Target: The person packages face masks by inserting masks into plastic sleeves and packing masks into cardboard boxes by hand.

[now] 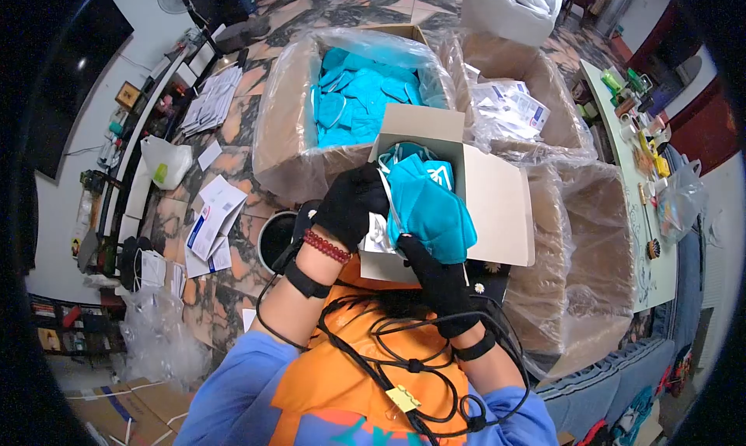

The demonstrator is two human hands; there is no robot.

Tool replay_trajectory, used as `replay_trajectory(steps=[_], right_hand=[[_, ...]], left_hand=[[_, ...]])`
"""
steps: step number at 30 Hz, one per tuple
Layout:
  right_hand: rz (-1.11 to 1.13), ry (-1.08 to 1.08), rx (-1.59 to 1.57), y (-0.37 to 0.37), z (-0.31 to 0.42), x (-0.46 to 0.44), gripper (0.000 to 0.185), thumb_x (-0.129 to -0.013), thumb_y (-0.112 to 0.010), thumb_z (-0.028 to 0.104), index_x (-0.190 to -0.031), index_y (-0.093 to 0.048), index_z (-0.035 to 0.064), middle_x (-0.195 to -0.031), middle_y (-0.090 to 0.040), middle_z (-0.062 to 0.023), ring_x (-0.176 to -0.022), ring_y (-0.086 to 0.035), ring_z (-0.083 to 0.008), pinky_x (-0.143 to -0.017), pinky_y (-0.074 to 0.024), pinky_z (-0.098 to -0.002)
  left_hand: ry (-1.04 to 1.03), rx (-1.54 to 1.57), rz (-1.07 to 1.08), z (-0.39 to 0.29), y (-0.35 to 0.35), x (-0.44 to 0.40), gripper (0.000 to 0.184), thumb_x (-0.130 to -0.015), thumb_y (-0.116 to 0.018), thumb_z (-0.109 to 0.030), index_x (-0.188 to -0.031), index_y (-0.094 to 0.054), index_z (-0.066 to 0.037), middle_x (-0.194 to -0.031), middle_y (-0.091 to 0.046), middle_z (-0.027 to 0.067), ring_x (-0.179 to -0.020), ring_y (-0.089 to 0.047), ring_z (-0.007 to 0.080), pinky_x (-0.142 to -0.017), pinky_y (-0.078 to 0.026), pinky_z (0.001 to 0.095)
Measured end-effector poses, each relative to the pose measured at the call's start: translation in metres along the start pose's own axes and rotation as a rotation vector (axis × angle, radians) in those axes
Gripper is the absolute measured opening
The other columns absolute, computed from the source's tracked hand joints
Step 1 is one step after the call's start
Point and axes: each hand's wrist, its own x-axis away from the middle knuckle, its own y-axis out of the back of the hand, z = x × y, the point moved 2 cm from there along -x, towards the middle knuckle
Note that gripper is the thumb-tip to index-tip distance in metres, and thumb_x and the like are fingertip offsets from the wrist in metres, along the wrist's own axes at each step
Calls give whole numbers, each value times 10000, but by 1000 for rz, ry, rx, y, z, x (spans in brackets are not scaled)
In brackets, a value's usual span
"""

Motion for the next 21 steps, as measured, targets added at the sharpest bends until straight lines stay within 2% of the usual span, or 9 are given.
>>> replay_trajectory(steps=[1, 3, 4, 6, 10, 12, 13, 14, 21], right_hand=[[-1, -2, -1, 3, -10, 8, 429, -877, -704, 166, -1259, -542, 56, -1064, -609, -16, -890, -566, -113, -778, -479, -277], [306, 545, 554, 3, -30, 33, 423, -871, -702, 135, -1254, -544, 51, -1102, -622, -29, -953, -584, -145, -860, -476, -319], [-122, 650, 977, 2, -20, 46, 402, -850, -721, 125, -1205, -558, 30, -1083, -634, -45, -1000, -589, -160, -930, -454, -349], [-309, 177, 403, 36, -27, 26, 400, -828, -748, 153, -1162, -569, 26, -1049, -634, -56, -988, -601, -150, -863, -489, -315], [-236, 15, -350, 31, 8, 0, 226, -886, -706, 249, -1015, -629, 80, -858, -624, -11, -701, -593, -95, -569, -494, -249], [-140, 4, -365, 29, 16, -8, 192, -919, -668, 255, -1001, -637, 84, -872, -620, 10, -738, -586, -78, -631, -484, -230], [-139, 37, -215, 20, 23, -9, 228, -937, -620, 343, -909, -609, 117, -739, -552, 23, -638, -515, -72, -569, -402, -228], [-134, 66, -64, 12, 31, -9, 312, -954, -572, 430, -817, -581, 150, -606, -484, 36, -538, -445, -67, -508, -320, -225], [63, 38, 6, 10, 31, -15, 298, -946, -588, 405, -880, -616, 115, -670, -541, 25, -586, -487, -71, -559, -367, -230]], left_hand=[[-290, -366, -56, -4, -1, 3, 174, -922, -521, -226, -882, -608, -80, -767, -617, 50, -628, -587, 219, -559, -471, 323], [156, -757, 106, 15, 55, -40, 162, -793, -642, -220, -784, -669, -61, -845, -671, 158, -816, -668, 255, -706, -504, 384], [156, -750, 107, 19, 77, -50, 162, -793, -642, -220, -784, -669, -61, -845, -671, 158, -816, -668, 255, -706, -504, 384], [-242, -712, -20, 14, 105, -63, 201, -845, -634, -249, -783, -643, -59, -720, -625, 104, -716, -626, 259, -666, -490, 352], [3, -34, 219, -2, 37, -25, 285, -904, -609, -274, -1110, -574, -80, -801, -623, 20, -680, -591, 147, -587, -462, 261], [415, 201, 397, -38, 3, 1, 344, -950, -531, -479, -1104, -594, -178, -688, -495, -11, -527, -431, 55, -454, -343, 211], [263, 210, 439, -32, 0, 21, 326, -952, -534, -462, -1086, -594, -172, -672, -483, -6, -557, -432, 53, -457, -344, 214], [910, 534, 276, -49, -14, 31, 342, -945, -542, -477, -1072, -591, -164, -707, -495, 3, -584, -431, 64, -490, -351, 205], [748, 391, 333, -56, -34, 47, 413, -959, -546, -407, -1193, -584, -70, -1034, -599, 45, -816, -572, 134, -702, -477, 278]])
